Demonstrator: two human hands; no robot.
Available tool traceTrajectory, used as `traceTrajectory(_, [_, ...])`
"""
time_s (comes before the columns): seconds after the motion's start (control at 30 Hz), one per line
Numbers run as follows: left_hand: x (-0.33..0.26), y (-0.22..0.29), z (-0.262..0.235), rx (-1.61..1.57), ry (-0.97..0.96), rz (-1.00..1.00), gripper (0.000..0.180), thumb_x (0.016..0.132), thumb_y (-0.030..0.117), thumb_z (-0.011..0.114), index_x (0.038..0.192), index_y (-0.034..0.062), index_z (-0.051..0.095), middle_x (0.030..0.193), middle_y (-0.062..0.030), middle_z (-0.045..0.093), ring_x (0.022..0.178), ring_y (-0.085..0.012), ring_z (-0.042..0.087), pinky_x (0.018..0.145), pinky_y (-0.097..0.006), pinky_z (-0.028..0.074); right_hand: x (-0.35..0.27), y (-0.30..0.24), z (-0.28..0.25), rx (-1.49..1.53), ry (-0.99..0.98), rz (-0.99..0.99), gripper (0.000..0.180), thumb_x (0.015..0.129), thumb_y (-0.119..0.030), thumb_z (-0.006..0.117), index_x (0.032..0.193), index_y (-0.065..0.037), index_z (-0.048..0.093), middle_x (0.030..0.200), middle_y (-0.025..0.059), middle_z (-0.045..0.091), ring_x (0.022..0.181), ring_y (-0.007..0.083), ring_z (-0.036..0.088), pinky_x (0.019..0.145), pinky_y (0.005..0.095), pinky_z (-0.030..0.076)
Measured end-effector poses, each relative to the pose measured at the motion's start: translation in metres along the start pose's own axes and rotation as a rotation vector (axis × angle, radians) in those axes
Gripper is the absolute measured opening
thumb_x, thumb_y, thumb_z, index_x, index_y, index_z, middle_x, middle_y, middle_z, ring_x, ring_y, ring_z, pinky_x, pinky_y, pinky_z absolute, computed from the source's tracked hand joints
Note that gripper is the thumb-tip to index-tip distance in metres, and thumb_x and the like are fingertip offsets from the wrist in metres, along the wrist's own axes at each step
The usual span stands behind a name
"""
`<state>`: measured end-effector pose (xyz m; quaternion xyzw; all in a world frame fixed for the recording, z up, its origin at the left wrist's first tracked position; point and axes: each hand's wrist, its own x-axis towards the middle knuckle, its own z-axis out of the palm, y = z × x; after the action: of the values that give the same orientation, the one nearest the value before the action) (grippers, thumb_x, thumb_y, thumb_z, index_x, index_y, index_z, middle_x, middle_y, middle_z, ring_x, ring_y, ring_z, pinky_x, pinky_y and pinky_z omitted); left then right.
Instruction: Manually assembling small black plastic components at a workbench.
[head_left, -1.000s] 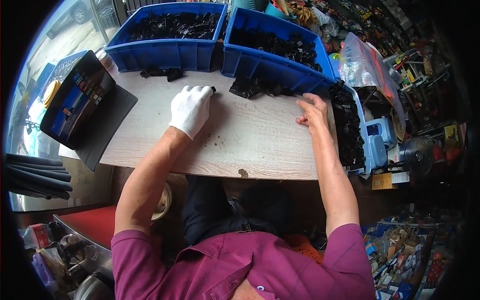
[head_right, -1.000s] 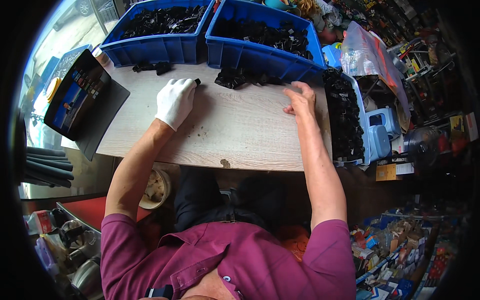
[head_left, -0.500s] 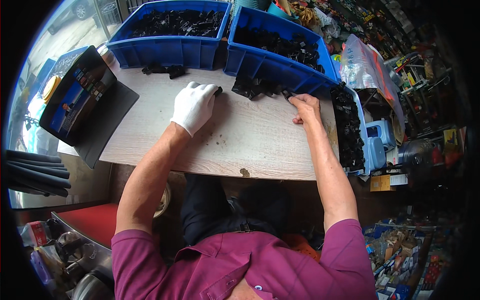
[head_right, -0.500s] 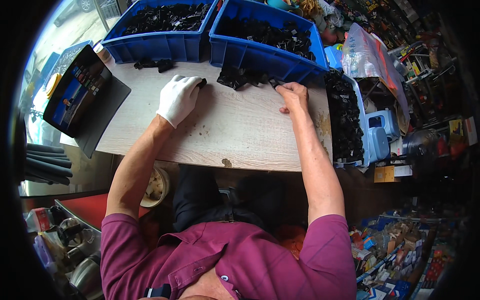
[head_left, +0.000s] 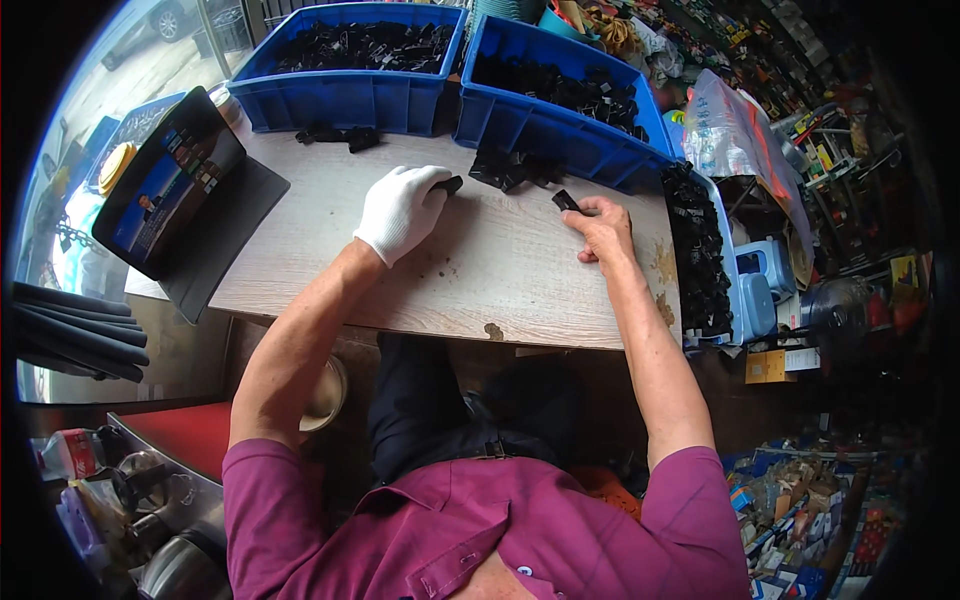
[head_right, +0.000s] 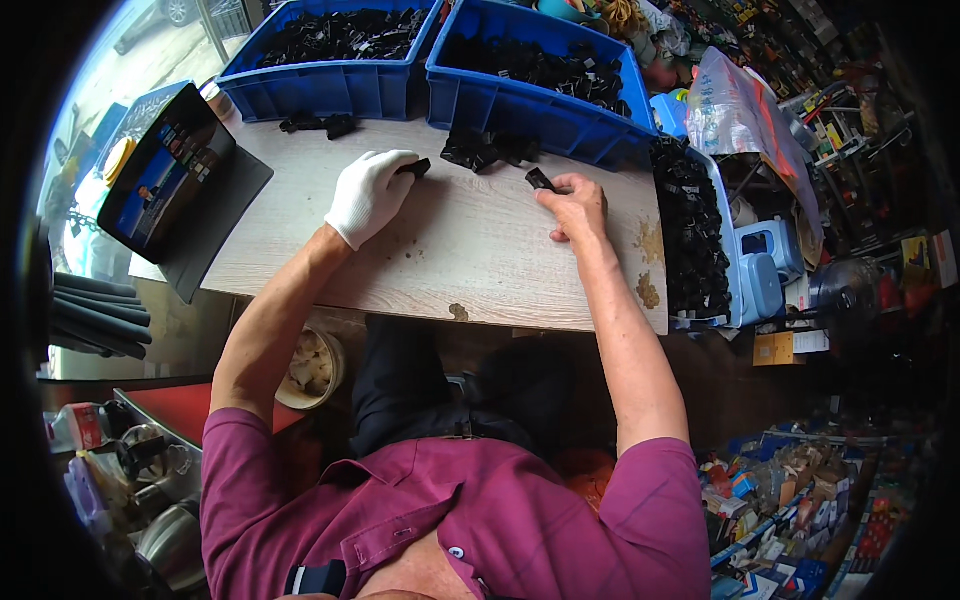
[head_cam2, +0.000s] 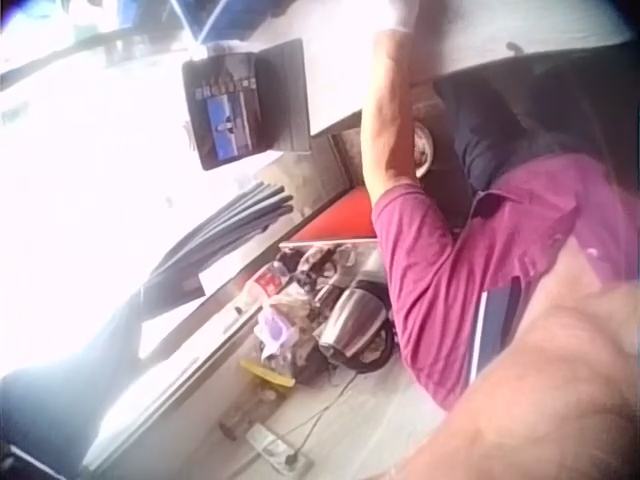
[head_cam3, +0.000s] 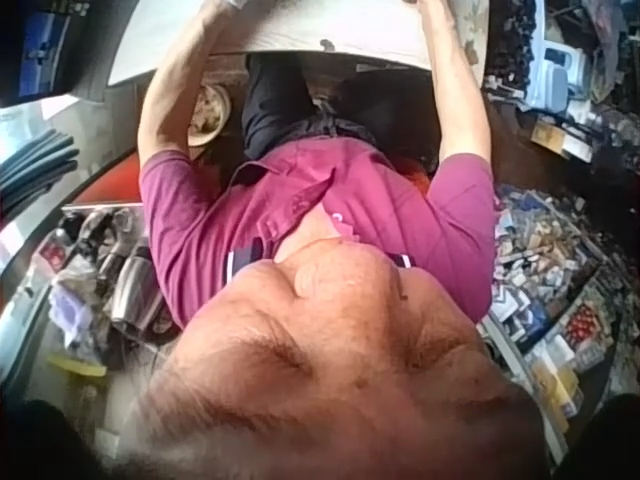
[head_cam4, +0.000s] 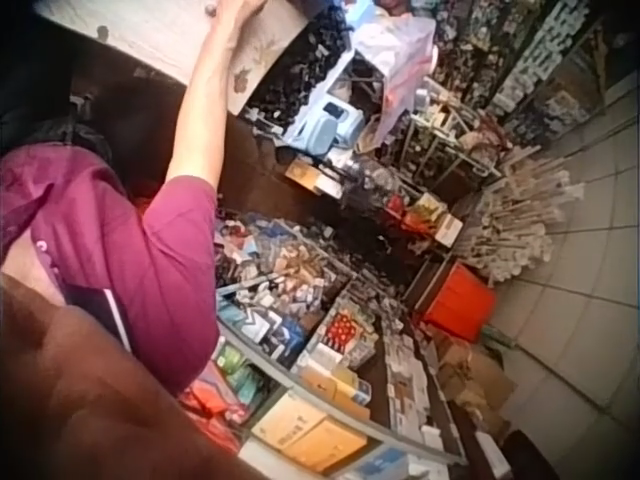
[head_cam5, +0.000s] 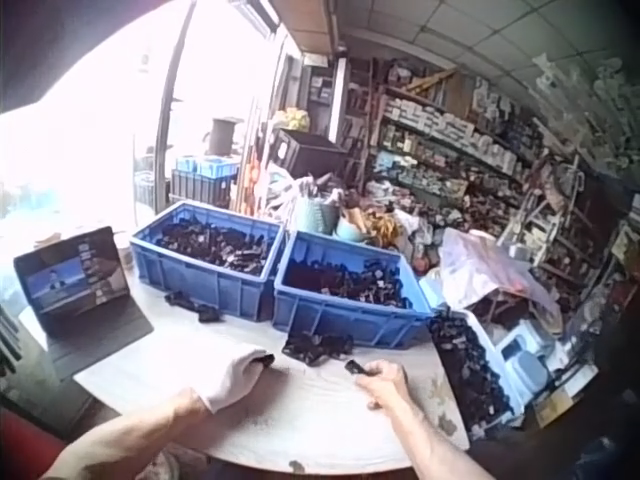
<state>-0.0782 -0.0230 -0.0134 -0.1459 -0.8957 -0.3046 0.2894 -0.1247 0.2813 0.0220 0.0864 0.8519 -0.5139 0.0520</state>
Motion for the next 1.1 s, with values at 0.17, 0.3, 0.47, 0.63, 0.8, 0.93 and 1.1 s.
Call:
traceTrajectory(0.17, [-0.007,0.038,0.008,-0.174,-0.007,0.002,0.023,0.088,0.007,0.063,0.11,0.0057,0.072,0.102,-0.0156,0.073,0.096,-0.0363,0.068,0.086,-0.043,0.055,-0.02,0.002,0.01,-0.024,-0.143,-0.017,0.034,0.08,-0.018,0.081,0.106,0.0,0.069,0.064,0.0013,0.059,0.041,0.0096,0.046,0.036,0.0275,0.042])
traceTrajectory(0.3, [0.001,0.061,0.036,-0.17,-0.005,0.141,0.024,0.086,0.006,0.064,0.108,0.0093,0.073,0.099,-0.0121,0.073,0.092,-0.0354,0.068,0.082,-0.043,0.056,-0.039,-0.006,0.026,-0.027,-0.225,-0.046,0.029,0.081,-0.013,0.077,0.106,-0.001,0.069,0.06,0.0002,0.057,0.039,0.0095,0.045,0.036,0.0291,0.043])
traceTrajectory(0.47, [0.013,0.064,0.05,-0.114,-0.18,0.273,0.026,0.084,0.007,0.064,0.108,0.0114,0.075,0.097,-0.0111,0.072,0.09,-0.035,0.068,0.079,-0.043,0.057,-0.038,0.0,0.027,-0.023,-0.243,-0.08,0.028,0.083,-0.013,0.076,0.107,-0.001,0.07,0.056,-0.0013,0.054,0.038,0.0093,0.046,0.035,0.0278,0.041])
traceTrajectory(0.63, [0.023,0.059,0.049,-0.09,-0.331,0.399,0.035,0.084,0.006,0.063,0.117,0.0113,0.074,0.102,-0.0108,0.071,0.093,-0.0342,0.069,0.081,-0.041,0.056,-0.044,-0.006,0.028,-0.06,-0.228,-0.078,0.029,0.084,-0.012,0.075,0.11,-0.001,0.071,0.059,-0.0011,0.058,0.042,0.007,0.047,0.035,0.0246,0.041])
traceTrajectory(0.8, [0.019,0.053,0.053,-0.275,-0.299,0.285,0.026,0.088,0.007,0.064,0.111,0.0096,0.076,0.103,-0.0129,0.073,0.094,-0.0339,0.07,0.082,-0.041,0.056,-0.043,-0.001,0.026,-0.044,-0.243,-0.09,0.03,0.082,-0.011,0.075,0.111,-0.002,0.072,0.058,-0.0028,0.054,0.042,0.0064,0.046,0.036,0.0245,0.041])
traceTrajectory(0.93, [0.019,0.051,0.056,-0.327,-0.282,0.288,0.023,0.09,0.008,0.065,0.109,0.0095,0.077,0.103,-0.013,0.074,0.095,-0.0343,0.07,0.083,-0.041,0.056,-0.043,0.0,0.027,-0.03,-0.238,-0.097,0.029,0.082,-0.008,0.073,0.11,-0.001,0.071,0.056,-0.004,0.051,0.04,0.0061,0.043,0.035,0.0243,0.039])
traceTrajectory(1.1, [0.014,0.054,0.063,-0.205,-0.231,0.396,0.024,0.084,0.009,0.066,0.106,0.0097,0.076,0.104,-0.0111,0.073,0.096,-0.0329,0.069,0.084,-0.041,0.055,-0.046,-0.003,0.028,-0.006,-0.23,-0.076,0.027,0.081,-0.007,0.072,0.107,-0.001,0.071,0.059,-0.0029,0.054,0.041,0.0059,0.043,0.036,0.0245,0.041])
